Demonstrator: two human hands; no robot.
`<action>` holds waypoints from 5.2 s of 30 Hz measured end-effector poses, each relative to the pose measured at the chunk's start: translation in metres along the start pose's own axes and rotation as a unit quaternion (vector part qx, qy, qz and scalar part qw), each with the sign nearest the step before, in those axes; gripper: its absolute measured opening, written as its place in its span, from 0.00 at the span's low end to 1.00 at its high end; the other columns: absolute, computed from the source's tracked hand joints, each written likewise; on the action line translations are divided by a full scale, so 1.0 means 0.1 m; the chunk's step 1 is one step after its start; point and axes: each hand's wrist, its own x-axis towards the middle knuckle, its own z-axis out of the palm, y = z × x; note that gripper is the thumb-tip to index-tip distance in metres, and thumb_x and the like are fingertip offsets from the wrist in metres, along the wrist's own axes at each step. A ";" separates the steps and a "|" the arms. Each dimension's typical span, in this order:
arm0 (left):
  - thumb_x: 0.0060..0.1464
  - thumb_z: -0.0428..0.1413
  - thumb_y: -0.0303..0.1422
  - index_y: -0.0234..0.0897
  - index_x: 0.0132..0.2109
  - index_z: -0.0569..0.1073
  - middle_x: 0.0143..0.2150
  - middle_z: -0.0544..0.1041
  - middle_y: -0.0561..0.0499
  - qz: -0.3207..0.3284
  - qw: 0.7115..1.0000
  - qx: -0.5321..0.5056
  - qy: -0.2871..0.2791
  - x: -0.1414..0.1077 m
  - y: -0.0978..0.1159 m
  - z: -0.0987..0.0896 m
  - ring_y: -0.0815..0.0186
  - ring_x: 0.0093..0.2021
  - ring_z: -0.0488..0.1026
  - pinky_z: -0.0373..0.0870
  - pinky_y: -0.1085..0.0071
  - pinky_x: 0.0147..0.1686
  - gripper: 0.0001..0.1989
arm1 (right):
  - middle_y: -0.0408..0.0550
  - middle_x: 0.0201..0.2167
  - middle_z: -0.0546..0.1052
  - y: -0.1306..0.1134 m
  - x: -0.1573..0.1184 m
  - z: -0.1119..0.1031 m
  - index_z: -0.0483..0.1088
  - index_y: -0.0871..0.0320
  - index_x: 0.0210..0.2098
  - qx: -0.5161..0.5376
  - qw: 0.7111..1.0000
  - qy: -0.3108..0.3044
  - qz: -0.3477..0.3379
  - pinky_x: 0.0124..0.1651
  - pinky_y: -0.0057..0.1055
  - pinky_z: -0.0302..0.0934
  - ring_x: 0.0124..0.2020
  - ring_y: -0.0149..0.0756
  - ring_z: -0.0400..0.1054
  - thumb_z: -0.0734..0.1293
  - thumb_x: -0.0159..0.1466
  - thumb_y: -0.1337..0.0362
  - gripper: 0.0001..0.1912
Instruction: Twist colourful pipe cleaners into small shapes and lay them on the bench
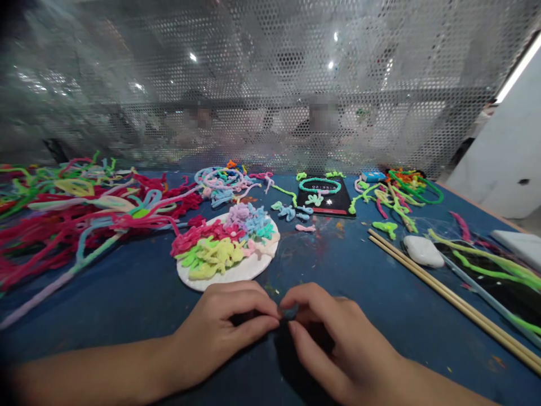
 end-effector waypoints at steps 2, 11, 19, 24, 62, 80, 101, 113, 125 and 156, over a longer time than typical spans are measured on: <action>0.56 0.57 0.29 0.34 0.36 0.79 0.32 0.77 0.50 0.005 1.000 0.006 0.016 0.00 0.01 0.00 0.70 0.31 0.72 0.65 0.77 0.31 0.06 | 0.34 0.18 0.70 0.04 -0.01 0.02 0.64 0.53 0.43 -0.041 0.998 0.039 -0.008 0.18 0.19 0.55 0.16 0.25 0.64 0.61 0.66 0.68 0.07; 0.53 0.58 0.25 0.34 0.32 0.76 0.29 0.75 0.53 0.023 0.997 0.075 0.010 0.00 -0.02 0.03 0.74 0.28 0.71 0.64 0.80 0.29 0.03 | 0.47 0.37 0.79 0.09 0.00 0.00 0.72 0.55 0.40 -0.140 0.986 0.069 -0.064 0.39 0.26 0.68 0.38 0.33 0.74 0.62 0.63 0.70 0.09; 0.52 0.57 0.25 0.35 0.33 0.75 0.28 0.76 0.54 0.184 0.964 0.191 -0.005 -0.01 -0.09 0.07 0.71 0.28 0.71 0.61 0.76 0.28 0.03 | 0.48 0.43 0.77 -0.03 -0.02 0.09 0.65 0.55 0.49 0.151 0.982 -0.005 0.109 0.42 0.26 0.69 0.41 0.33 0.73 0.64 0.62 0.65 0.15; 0.51 0.56 0.24 0.35 0.31 0.75 0.26 0.75 0.54 0.197 0.964 0.178 -0.007 0.00 -0.07 0.08 0.71 0.26 0.70 0.61 0.76 0.27 0.04 | 0.44 0.35 0.74 0.00 0.07 0.08 0.66 0.57 0.42 0.244 0.937 -0.057 0.242 0.25 0.22 0.57 0.27 0.27 0.64 0.67 0.61 0.58 0.13; 0.60 0.51 0.39 0.36 0.40 0.78 0.32 0.74 0.58 -0.078 0.962 0.183 0.186 0.73 0.14 -0.93 0.71 0.35 0.67 0.59 0.77 0.39 0.14 | 0.40 0.20 0.70 -0.07 0.05 0.07 0.70 0.59 0.25 0.133 0.982 0.021 0.130 0.25 0.21 0.53 0.22 0.25 0.60 0.62 0.58 0.70 0.07; 0.46 0.66 0.31 0.33 0.27 0.69 0.28 0.80 0.52 -0.193 0.888 -0.412 0.061 0.50 -0.06 0.35 0.73 0.29 0.75 0.68 0.80 0.31 0.13 | 0.40 0.17 0.66 0.23 0.02 -0.21 0.69 0.58 0.21 0.029 0.968 0.196 0.151 0.20 0.22 0.52 0.18 0.25 0.57 0.64 0.58 0.68 0.09; 0.44 0.65 0.24 0.35 0.23 0.75 0.30 0.80 0.54 -0.114 0.953 -0.253 0.121 0.48 0.01 0.36 0.72 0.31 0.76 0.71 0.81 0.33 0.07 | 0.39 0.15 0.64 0.16 -0.05 -0.18 0.64 0.58 0.19 0.050 0.960 0.212 0.174 0.18 0.20 0.50 0.17 0.24 0.54 0.63 0.58 0.67 0.11; 0.47 0.63 0.22 0.37 0.24 0.75 0.31 0.80 0.55 -0.029 0.978 -0.179 0.104 0.45 0.00 0.34 0.73 0.31 0.76 0.71 0.80 0.33 0.09 | 0.40 0.19 0.68 0.18 -0.03 -0.17 0.68 0.58 0.24 0.093 0.962 0.188 0.173 0.22 0.21 0.53 0.20 0.25 0.57 0.64 0.61 0.65 0.10; 0.55 0.57 0.21 0.35 0.37 0.75 0.41 0.79 0.46 0.266 0.955 0.105 0.072 0.40 -0.11 0.18 0.66 0.42 0.77 0.75 0.71 0.42 0.06 | 0.40 0.26 0.69 0.14 -0.04 -0.19 0.65 0.56 0.39 0.263 0.937 0.093 0.211 0.24 0.21 0.57 0.24 0.26 0.59 0.63 0.63 0.61 0.06; 0.55 0.56 0.22 0.36 0.35 0.74 0.35 0.82 0.54 0.381 0.883 0.274 0.018 0.44 0.05 0.09 0.66 0.39 0.79 0.72 0.72 0.39 0.05 | 0.41 0.35 0.76 0.16 -0.18 -0.60 0.67 0.50 0.52 -0.082 0.995 0.015 -0.046 0.34 0.23 0.63 0.35 0.29 0.71 0.58 0.69 0.67 0.14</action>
